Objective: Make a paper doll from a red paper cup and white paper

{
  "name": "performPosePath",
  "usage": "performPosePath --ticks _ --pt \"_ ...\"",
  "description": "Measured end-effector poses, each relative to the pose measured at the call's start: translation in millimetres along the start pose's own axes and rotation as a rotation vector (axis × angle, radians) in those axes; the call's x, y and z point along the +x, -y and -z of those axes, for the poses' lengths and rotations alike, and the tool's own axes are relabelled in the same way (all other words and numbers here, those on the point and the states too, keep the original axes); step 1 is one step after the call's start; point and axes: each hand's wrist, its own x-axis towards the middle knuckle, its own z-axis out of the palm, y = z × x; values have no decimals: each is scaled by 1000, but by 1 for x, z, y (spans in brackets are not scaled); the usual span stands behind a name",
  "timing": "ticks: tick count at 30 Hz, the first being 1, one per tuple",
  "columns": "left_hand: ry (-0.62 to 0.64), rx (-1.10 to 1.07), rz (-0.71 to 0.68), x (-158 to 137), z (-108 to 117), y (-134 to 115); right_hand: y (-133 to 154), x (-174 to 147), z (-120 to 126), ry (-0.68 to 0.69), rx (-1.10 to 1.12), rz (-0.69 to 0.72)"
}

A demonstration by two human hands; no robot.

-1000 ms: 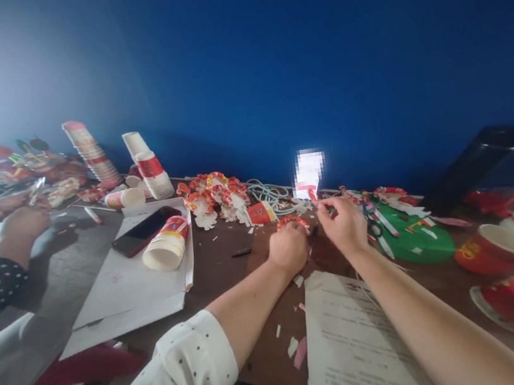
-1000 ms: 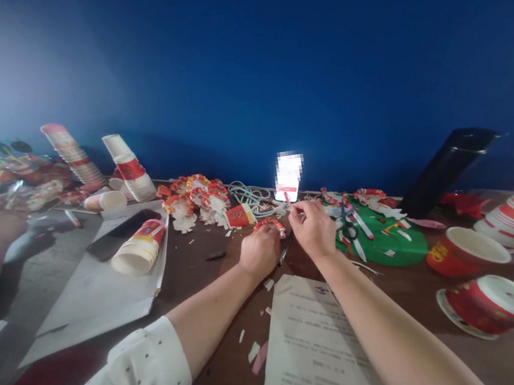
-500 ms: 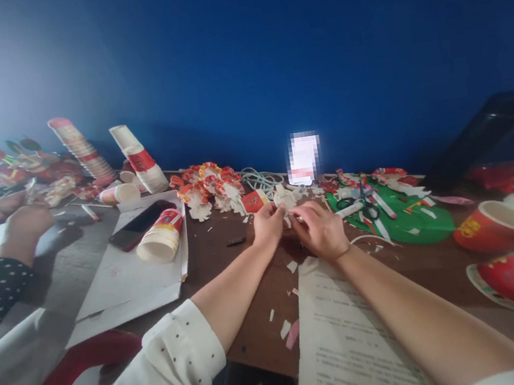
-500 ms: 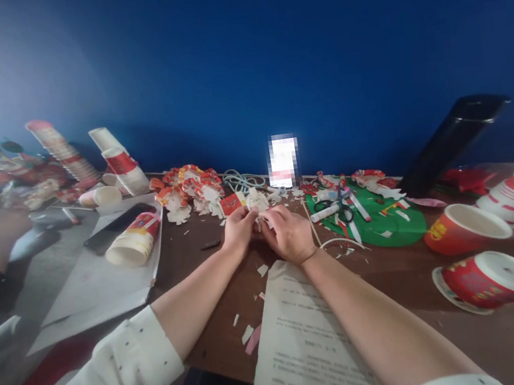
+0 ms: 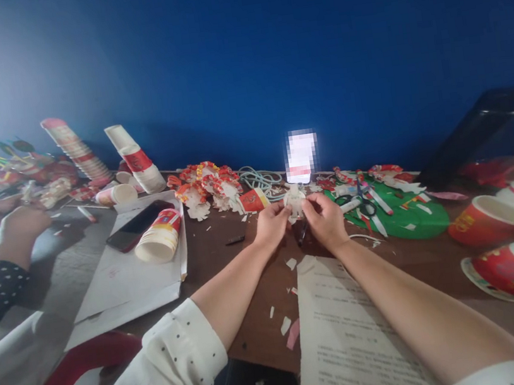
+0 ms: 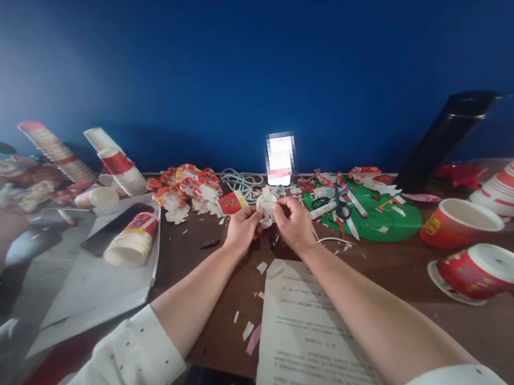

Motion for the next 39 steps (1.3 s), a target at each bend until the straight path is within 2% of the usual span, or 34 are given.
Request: performPosePath --ticks 7,10,12,14,16,18,22,26,34,39 --pt "-29 26 -31 1 0 -1 -2 1 1 -16 93 -13" --pt "-28 131 -112 1 4 -3 -3 2 1 -28 90 0" --pt "-101 225 -196 4 10 -5 -5 3 0 -55 73 3" --pt "-258 306 -248 9 19 -7 -8 4 0 -81 66 -8" --pt "-379 387 -240 15 27 -6 -11 5 -1 -97 67 -27" --pt "-422 486 -226 20 32 -3 -12 6 -2 -103 65 -37" --pt "-298 671 -195 22 30 3 -12 5 -3 -96 60 -46" --pt "-173 774 -85 17 24 4 -13 6 -5 -103 55 -57" --pt "-78 917 -43 16 21 1 -13 5 -5 -86 53 -79" --pt "-81 941 -57 17 20 3 -13 5 -6 -81 56 -76"
